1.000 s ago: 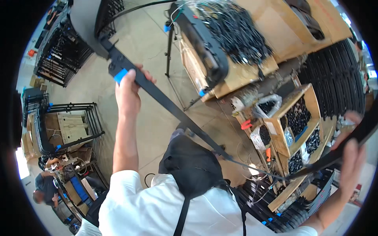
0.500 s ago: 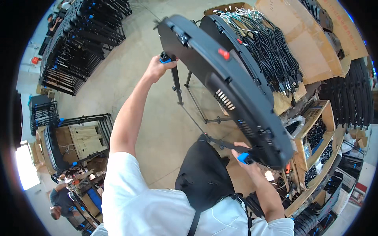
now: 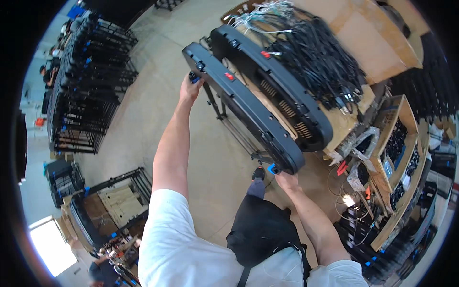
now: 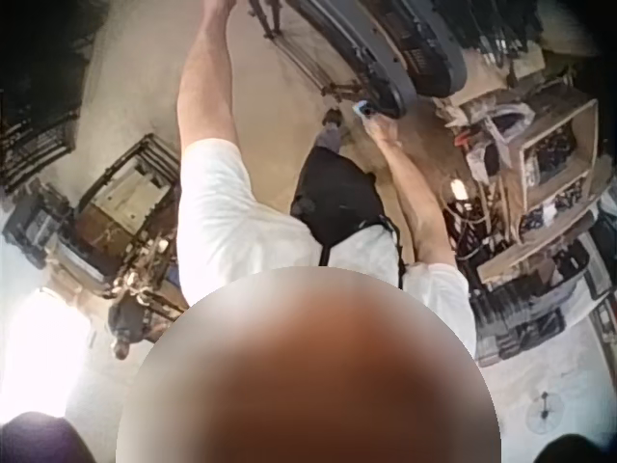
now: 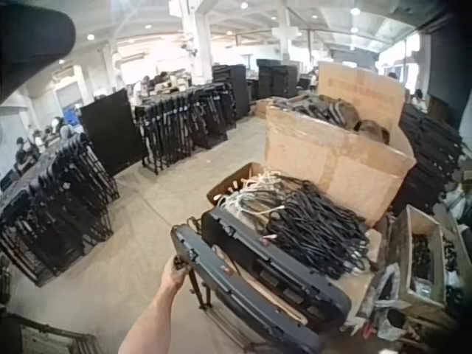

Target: Assemble outdoor heating units by attaching plastic housings and electrical components using a pneumatic screwdriver.

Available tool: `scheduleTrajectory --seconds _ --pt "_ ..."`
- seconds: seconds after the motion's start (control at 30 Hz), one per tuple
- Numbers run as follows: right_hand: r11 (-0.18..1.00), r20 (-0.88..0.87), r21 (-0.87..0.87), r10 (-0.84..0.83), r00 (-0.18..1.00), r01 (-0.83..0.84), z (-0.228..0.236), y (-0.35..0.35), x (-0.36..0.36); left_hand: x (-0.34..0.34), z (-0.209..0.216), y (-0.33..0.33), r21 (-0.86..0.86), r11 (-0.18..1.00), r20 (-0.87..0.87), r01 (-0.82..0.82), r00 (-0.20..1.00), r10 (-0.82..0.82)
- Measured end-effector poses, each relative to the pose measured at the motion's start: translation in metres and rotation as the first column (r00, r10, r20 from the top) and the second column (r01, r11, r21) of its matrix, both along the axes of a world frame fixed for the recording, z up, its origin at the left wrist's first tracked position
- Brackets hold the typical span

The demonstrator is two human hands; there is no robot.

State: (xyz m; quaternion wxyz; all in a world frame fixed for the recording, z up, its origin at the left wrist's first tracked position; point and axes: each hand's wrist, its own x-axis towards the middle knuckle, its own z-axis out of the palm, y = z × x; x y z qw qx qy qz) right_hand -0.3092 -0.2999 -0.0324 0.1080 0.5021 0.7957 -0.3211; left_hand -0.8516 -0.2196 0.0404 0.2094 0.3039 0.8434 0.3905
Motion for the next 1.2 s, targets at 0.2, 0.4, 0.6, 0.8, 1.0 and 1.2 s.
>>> scheduleTrajectory --seconds 0.2,0.4,0.6,0.8,1.0,1.2 --pt "0.98 -0.081 -0.101 -0.179 0.98 0.171 0.051 -0.008 0.102 0.054 -0.093 -0.064 -0.244 0.97 0.024 0.001 1.0 0.005" --pt "0.583 0.28 -0.165 -0.746 0.604 0.796 0.052 -0.145 0.366 0.3 -0.217 -0.186 -0.628 0.098 0.618 0.772 0.572 -0.539" --pt "0.184 0.459 -0.059 -0.868 0.19 0.981 0.092 -0.243 0.469 0.368 -0.196 -0.219 -0.343 -0.427 0.202 0.837 -0.378 -0.903" --pt "-0.437 -0.212 0.387 -0.899 -0.383 0.812 0.169 -0.338 0.704 0.494 -0.144 -0.117 -0.408 -0.156 0.557 0.9 0.11 -0.823" --pt "-0.7 -0.654 0.342 -0.656 -0.376 0.627 0.216 -0.347 0.92 0.708 -0.081 -0.066 -0.25 0.328 0.598 0.911 0.411 -0.688" --pt "-0.592 -0.62 0.158 -0.683 -0.387 0.791 0.209 -0.333 1.018 1.03 0.036 -0.097 0.034 -0.102 0.467 0.994 -0.106 -0.878"
